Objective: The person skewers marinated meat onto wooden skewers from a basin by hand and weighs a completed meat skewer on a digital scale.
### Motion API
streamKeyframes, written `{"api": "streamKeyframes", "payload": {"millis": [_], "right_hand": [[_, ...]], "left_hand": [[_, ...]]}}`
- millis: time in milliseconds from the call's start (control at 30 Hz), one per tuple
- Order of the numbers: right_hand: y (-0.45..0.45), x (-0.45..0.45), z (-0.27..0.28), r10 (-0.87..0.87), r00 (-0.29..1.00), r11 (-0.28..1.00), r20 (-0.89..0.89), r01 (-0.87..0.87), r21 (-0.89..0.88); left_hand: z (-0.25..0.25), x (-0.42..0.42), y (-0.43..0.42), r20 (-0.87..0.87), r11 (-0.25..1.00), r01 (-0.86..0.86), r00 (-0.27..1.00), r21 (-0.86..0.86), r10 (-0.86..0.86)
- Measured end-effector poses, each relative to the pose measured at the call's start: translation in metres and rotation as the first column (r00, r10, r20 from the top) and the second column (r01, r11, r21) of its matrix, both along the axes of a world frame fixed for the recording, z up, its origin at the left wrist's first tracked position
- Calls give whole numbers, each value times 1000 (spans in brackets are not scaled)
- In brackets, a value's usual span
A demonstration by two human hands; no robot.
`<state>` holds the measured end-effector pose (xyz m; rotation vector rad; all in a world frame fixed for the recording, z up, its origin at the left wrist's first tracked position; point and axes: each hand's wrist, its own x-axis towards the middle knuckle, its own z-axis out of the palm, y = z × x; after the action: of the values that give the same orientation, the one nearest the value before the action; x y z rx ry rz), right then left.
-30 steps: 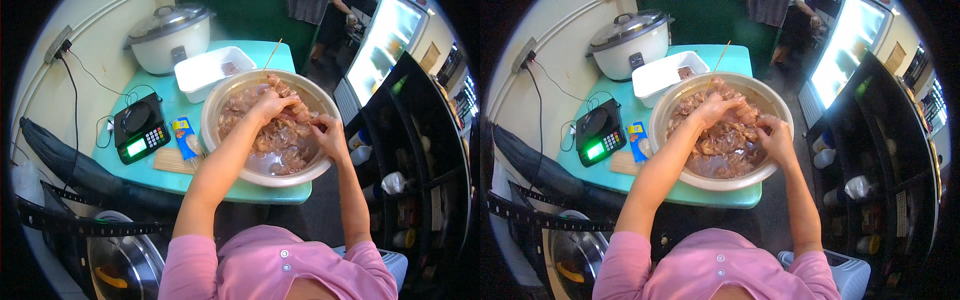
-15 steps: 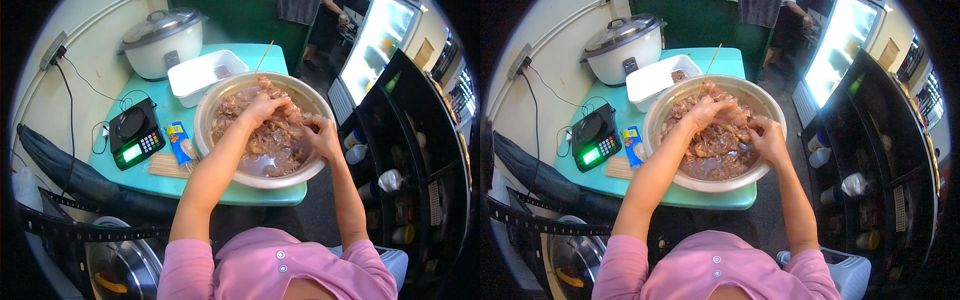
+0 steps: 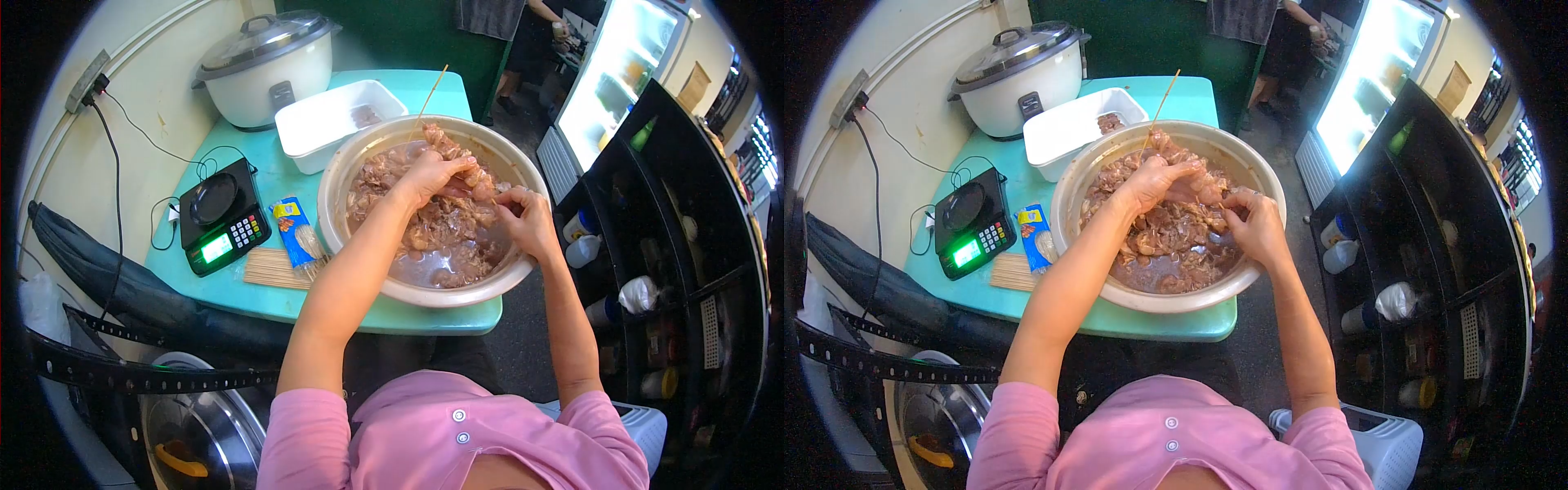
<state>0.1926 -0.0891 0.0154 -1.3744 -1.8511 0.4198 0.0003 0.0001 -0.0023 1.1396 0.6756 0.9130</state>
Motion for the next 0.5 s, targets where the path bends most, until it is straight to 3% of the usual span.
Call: {"api": "streamKeyframes", "payload": {"millis": [500], "right_hand": [[1,1,-3,-7,1000,1000,-1,7,3]], "left_hand": [[-2,-1,4,-21,1000,1,1000,0,-1]]}}
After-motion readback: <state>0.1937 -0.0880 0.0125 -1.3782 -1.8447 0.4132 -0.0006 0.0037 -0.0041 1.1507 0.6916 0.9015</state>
